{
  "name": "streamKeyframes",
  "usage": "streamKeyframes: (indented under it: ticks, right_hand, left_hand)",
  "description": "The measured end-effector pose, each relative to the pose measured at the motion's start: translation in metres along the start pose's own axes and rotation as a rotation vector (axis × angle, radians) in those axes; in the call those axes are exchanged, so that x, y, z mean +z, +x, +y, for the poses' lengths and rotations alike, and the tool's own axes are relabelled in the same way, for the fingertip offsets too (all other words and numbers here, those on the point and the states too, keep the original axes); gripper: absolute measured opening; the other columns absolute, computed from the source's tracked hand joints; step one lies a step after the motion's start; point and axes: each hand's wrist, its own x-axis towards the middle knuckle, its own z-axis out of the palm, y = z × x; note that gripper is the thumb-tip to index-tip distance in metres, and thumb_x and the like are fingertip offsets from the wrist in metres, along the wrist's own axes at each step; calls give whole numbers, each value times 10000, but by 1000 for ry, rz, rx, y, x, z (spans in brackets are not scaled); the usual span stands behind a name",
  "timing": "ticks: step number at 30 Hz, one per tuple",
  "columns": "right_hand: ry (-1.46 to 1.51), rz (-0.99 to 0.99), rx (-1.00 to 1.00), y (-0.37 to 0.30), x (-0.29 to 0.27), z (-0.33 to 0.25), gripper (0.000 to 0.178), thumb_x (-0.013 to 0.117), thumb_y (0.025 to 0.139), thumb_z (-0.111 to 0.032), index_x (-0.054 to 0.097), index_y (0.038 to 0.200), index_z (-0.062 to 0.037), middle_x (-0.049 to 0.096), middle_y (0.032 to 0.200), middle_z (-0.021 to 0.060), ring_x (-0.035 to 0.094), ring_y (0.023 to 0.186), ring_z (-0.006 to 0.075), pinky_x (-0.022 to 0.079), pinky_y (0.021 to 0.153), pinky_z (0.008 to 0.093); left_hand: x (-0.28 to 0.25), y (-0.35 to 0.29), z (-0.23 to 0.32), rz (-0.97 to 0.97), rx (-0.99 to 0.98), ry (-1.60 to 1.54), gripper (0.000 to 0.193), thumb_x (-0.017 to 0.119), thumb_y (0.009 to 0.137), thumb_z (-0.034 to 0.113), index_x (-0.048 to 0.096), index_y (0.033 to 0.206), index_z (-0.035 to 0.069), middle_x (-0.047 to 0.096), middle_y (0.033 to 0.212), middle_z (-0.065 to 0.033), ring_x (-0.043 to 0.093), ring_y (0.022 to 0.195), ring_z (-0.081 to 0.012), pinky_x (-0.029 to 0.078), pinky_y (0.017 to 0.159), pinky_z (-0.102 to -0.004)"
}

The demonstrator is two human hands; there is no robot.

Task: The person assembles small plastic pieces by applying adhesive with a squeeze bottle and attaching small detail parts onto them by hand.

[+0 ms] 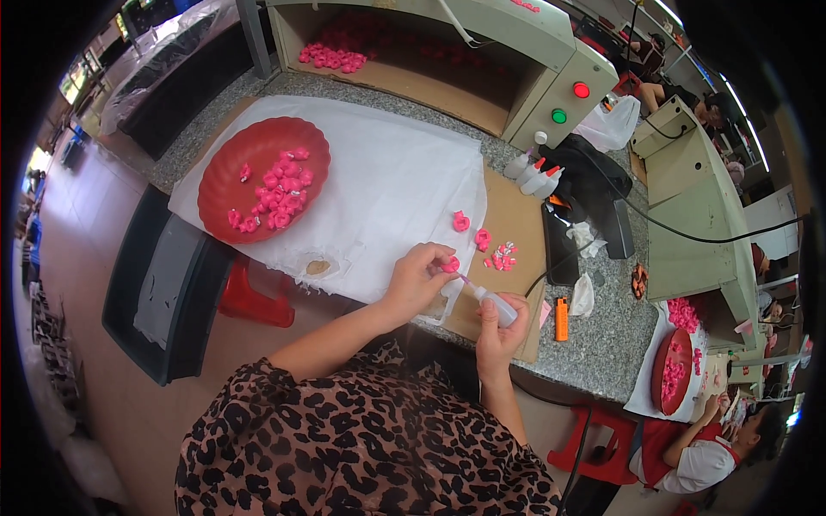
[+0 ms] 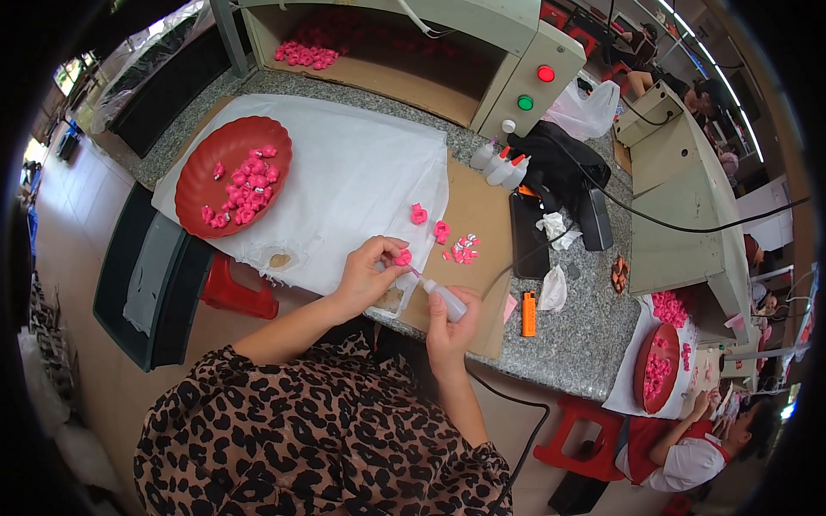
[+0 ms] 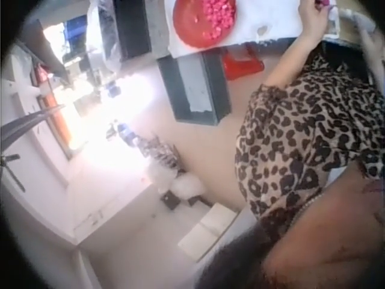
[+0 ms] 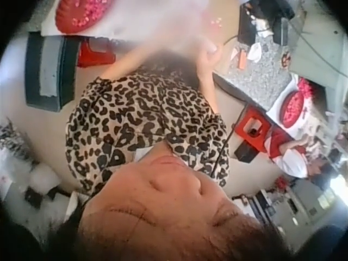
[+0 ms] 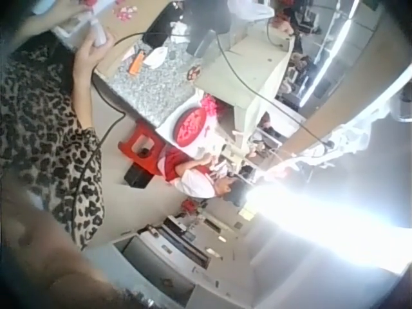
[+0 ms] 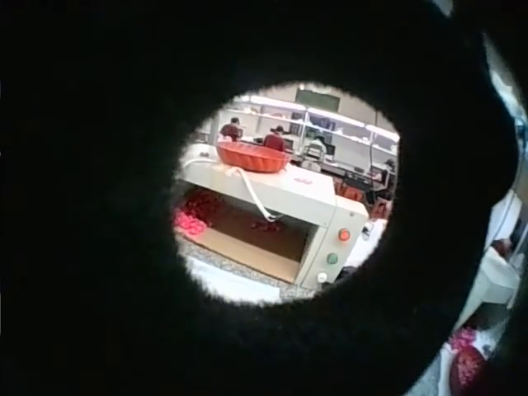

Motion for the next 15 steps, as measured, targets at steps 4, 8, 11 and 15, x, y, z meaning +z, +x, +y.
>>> streamKeyframes:
  ticks: [4, 8, 11, 15]
  right_hand:
    - [-7, -9, -9, 0, 0, -1, 181, 553, 790, -64, 416, 896, -9, 434, 870, 66, 484, 661, 98, 413, 594, 209]
    - [0, 7, 7, 2, -1, 1, 184, 549, 794, -69, 416, 904, -9, 442, 858, 63, 486, 660, 98, 414, 594, 209]
    - [36, 9, 64, 3, -1, 0, 184, 547, 798, -76, 416, 908, -8, 451, 837, 58, 486, 660, 96, 415, 594, 205]
    - [39, 7, 85, 2, -1, -3, 194, 553, 797, -88, 415, 908, -8, 457, 823, 55, 486, 651, 93, 412, 590, 204]
  left_hand:
    - [0, 0, -1, 10, 17, -23, 266, 643, 652, -6, 527, 890, 22, 530, 758, -55, 507, 593, -117, 434, 547, -233]
    - [0, 0, -1, -3, 5, -25, 262, 641, 655, -6, 527, 889, 20, 529, 757, -52, 506, 598, -114, 434, 549, -232]
    - [0, -1, -3, -5, -1, -42, 259, 641, 655, -5, 525, 886, 19, 528, 754, -51, 506, 597, -113, 434, 551, -230]
    - [-1, 0, 0, -17, -12, -21, 257, 643, 654, -4, 522, 880, 14, 530, 766, -55, 507, 597, -112, 435, 556, -230]
